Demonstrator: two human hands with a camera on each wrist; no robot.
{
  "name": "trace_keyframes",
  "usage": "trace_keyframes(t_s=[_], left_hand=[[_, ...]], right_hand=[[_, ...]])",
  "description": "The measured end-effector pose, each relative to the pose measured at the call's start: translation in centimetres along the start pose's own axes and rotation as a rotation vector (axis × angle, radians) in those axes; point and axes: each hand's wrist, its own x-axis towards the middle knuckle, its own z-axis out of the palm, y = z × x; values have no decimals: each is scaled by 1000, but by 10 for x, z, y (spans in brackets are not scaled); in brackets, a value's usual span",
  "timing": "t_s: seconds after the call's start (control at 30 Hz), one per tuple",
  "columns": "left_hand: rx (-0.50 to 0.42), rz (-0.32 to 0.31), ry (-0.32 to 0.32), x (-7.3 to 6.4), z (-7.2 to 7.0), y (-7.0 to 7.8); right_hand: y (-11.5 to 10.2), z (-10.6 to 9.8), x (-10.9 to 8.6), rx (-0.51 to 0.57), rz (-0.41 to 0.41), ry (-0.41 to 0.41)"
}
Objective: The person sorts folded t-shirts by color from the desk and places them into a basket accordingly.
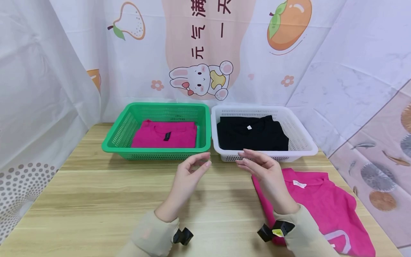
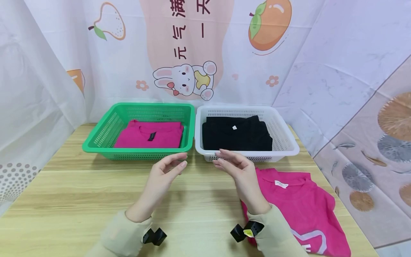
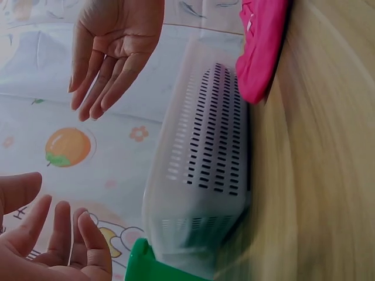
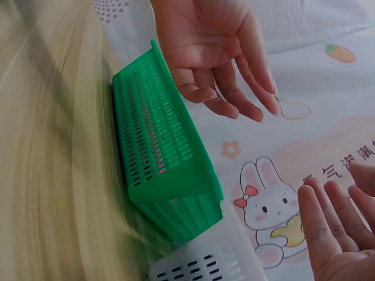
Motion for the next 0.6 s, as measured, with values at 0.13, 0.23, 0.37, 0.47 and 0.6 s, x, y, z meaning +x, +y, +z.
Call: trace_keyframes(t_s=[0.13, 0.23, 0.37, 0.47, 0.6], left_hand=[[-14, -15, -30, -3, 6, -6], [-38, -22, -53, -4, 12, -11], [-66, -32, -84, -6, 21, -16], [-76, -34, -109, -8, 27, -20], [-78, -34, -129, -11, 32, -25]], right_hand=[[2, -7, -7, 22, 12, 30], [3, -14, -12, 17, 31, 62], [6, -24, -19, -14, 46, 95], [9, -32, -25, -28, 45, 107], [12, -46, -34, -26, 54, 107]])
